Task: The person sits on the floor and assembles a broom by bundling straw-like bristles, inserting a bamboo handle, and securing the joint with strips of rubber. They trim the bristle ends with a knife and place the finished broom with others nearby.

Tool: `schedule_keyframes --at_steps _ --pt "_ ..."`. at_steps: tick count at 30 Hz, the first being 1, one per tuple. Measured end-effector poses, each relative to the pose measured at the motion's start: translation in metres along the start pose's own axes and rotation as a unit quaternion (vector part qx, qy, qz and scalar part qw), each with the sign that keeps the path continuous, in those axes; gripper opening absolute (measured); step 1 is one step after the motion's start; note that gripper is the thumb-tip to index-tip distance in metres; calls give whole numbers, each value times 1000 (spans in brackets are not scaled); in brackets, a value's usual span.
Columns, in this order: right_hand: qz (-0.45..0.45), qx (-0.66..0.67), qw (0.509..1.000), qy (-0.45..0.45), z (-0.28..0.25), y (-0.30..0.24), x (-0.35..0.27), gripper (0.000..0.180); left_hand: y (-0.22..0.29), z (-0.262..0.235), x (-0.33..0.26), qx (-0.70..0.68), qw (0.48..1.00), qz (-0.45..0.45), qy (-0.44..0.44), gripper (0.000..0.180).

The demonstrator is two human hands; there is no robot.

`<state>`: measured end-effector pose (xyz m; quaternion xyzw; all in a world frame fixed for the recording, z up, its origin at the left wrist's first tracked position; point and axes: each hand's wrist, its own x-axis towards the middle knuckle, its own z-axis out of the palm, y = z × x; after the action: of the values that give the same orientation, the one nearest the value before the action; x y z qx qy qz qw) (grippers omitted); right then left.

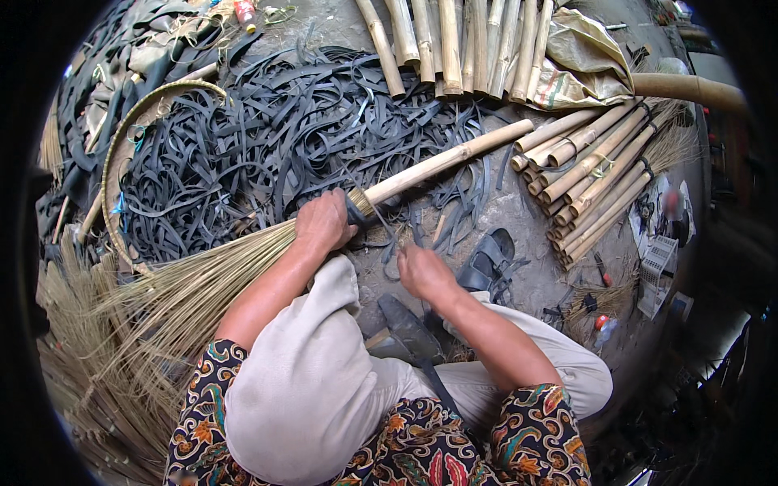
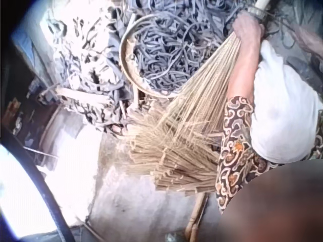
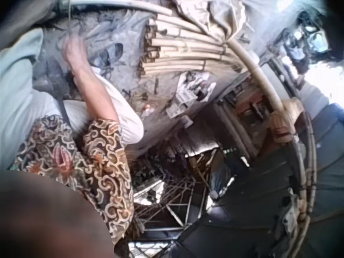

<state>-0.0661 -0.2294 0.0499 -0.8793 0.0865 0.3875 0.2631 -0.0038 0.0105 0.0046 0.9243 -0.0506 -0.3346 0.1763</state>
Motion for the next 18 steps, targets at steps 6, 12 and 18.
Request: schedule_keyframes --at_steps 6,12,18 --pt "134 206 969 41 9 -8 -4 41 0 -2 -2 -10 998 20 51 69" --pt "-21 -39 999 5 -7 -8 2 43 0 -17 1 -34 999 24 -6 74" --pt "-24 -37 996 -71 6 -2 -7 40 4 3 4 0 1000 13 15 62"
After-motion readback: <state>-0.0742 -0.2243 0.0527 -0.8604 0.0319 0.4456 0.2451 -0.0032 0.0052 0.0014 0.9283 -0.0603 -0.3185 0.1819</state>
